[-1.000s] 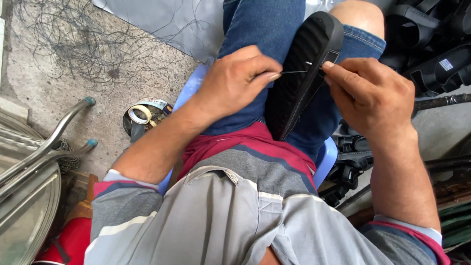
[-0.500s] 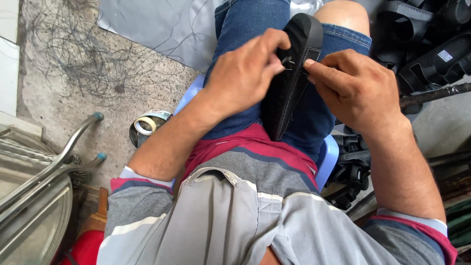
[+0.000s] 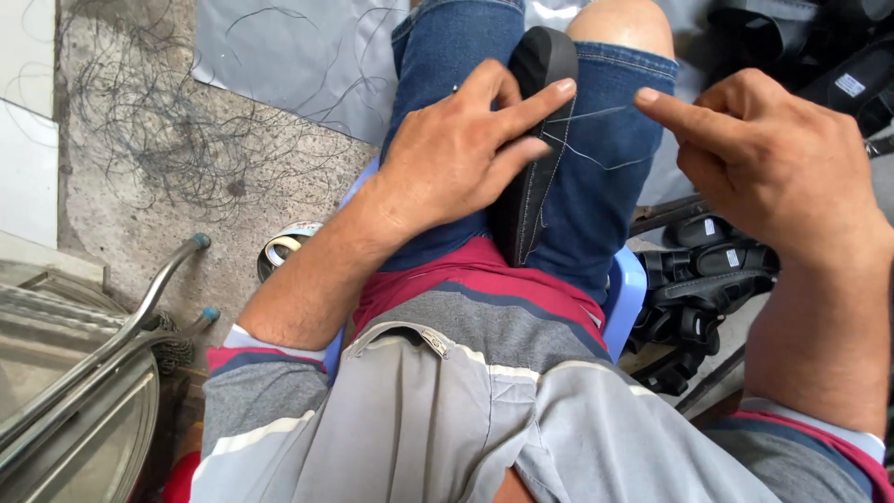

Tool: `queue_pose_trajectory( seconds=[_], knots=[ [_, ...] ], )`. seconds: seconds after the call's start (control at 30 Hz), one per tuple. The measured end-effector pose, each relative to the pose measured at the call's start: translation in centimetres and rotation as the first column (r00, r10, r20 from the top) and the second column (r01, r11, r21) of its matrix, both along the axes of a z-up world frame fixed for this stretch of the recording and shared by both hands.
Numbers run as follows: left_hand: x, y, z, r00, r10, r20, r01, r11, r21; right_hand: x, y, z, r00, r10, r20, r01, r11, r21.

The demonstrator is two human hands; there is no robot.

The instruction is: Hand-sewing a shoe sole using a needle and thread while sitting on a stool.

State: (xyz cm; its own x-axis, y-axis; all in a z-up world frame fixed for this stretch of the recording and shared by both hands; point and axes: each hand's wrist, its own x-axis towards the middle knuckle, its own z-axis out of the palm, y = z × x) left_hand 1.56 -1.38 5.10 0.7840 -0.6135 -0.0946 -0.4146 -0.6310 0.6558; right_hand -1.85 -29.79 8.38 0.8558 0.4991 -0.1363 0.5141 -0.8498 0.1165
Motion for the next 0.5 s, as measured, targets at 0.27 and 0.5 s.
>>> queue_pose_trajectory(
  seconds=[0.27,0.5],
  knots=[
    [-0.9,-2.5,-0.2,0.980,0.126,0.157,-0.082,0.962,-0.262,0.4,2.0,1.0,0.986,-0.015,-0.163,0.051,0.975,0.218],
    [-1.0,-2.2,0.1,0.977,0.191,-0.090,-0.211,0.902,-0.377,0.8,5.9,-2.0,0.960,-0.045,-0.276,0.227,0.699,0.678]
  ],
)
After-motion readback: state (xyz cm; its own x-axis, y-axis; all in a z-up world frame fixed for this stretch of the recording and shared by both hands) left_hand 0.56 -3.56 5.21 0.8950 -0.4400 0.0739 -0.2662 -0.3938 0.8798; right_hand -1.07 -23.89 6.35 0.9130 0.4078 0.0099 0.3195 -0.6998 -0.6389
